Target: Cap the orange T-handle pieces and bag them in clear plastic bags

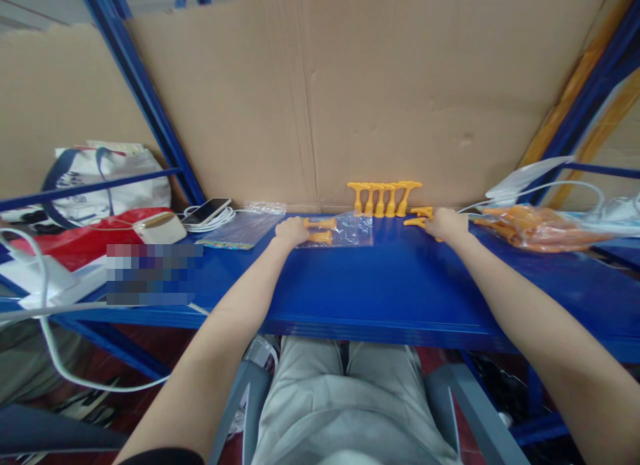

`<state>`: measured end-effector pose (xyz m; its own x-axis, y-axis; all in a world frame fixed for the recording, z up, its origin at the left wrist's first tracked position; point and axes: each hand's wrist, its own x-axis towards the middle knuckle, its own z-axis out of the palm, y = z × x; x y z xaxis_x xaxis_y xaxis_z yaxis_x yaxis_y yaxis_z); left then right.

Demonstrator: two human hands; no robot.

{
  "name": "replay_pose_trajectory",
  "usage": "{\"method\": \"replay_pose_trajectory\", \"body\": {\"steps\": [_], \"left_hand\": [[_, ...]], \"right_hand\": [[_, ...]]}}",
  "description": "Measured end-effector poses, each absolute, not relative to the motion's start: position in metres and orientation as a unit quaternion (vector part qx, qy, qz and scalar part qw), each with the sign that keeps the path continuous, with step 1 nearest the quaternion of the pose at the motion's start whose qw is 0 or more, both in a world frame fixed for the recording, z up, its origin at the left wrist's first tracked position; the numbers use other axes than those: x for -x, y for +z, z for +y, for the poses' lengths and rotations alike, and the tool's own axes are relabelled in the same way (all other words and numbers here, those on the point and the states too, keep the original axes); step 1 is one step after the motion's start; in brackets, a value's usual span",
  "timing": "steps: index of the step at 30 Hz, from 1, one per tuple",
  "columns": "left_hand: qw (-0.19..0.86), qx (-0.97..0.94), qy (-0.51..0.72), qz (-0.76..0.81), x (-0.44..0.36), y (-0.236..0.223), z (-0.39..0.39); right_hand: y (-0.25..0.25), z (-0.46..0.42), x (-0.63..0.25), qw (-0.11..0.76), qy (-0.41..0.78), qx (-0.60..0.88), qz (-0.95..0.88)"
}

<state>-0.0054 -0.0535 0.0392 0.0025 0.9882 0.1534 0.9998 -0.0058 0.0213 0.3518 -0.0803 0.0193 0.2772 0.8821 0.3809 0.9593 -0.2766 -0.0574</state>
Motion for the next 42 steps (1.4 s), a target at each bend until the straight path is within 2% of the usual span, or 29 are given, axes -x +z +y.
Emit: {"method": "replay_pose_trajectory", "body": {"steps": [4,13,19,26,33,38,42], "left_hand": [[0.044,0.707,-0.059,-0.703,0.005,0.040,-0.055],[0.039,0.708,-0.062,-0.702,0.006,0.040,-0.055],[0.050,0.708,-0.074,-0.700,0.006,0.037,-0.052],[0.048,0.729,-0.100,-0.675,0.010,0.029,-0.039],[-0.022,0.820,-0.120,-0.560,0.011,0.015,-0.023],[-0.069,0.836,-0.123,-0.530,0.009,0.018,-0.023],[-0.067,0.852,-0.130,-0.502,0.000,0.017,-0.026]], "right_hand": [[0.028,-0.082,-0.347,0.167,-0.066,0.773,-0.608],[0.008,-0.073,-0.350,0.107,-0.102,0.610,-0.778],[0.011,-0.077,-0.343,0.067,-0.144,0.617,-0.771],[0.026,-0.091,-0.322,0.111,-0.168,0.622,-0.757],[0.028,-0.101,-0.293,0.130,-0.165,0.563,-0.799],[0.027,-0.106,-0.277,0.107,-0.167,0.549,-0.812],[0.027,-0.107,-0.272,0.093,-0.174,0.547,-0.814]]}}
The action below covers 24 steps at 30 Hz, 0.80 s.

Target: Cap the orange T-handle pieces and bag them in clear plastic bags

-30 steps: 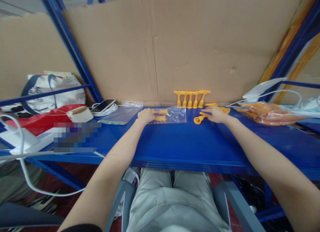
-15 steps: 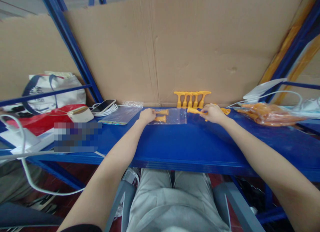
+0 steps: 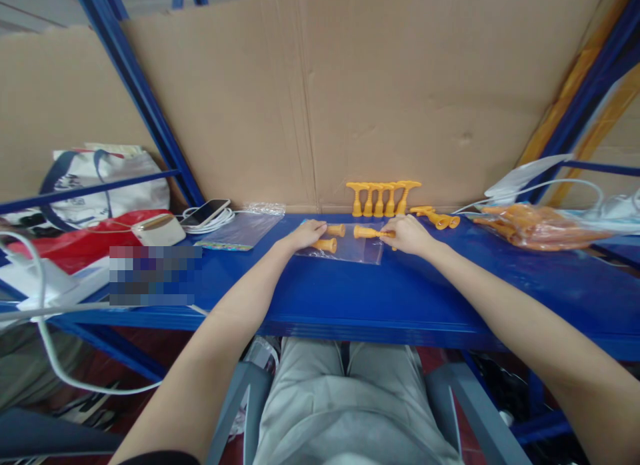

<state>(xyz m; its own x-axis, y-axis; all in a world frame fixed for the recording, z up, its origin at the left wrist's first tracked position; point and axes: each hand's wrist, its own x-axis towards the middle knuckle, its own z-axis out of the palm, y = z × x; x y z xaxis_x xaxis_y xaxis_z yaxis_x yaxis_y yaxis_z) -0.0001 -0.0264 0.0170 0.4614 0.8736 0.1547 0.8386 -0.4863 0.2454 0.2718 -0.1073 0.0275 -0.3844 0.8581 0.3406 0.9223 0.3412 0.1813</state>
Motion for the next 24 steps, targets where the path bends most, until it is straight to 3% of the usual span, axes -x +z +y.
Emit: {"method": "replay_pose_trajectory", "body": {"steps": [8,17,24], "left_hand": [[0.063,-0.883,0.129,0.447,-0.010,0.013,-0.030],[0.149,-0.883,0.184,0.405,-0.012,0.006,-0.028],[0.094,-0.828,0.207,0.513,-0.020,0.006,-0.029]], "right_hand": [[0.029,-0.115,-0.259,0.090,-0.160,0.602,-0.777],[0.034,-0.121,-0.249,0.069,-0.156,0.626,-0.761],[0.030,-0.124,-0.244,0.051,-0.175,0.620,-0.763]]}}
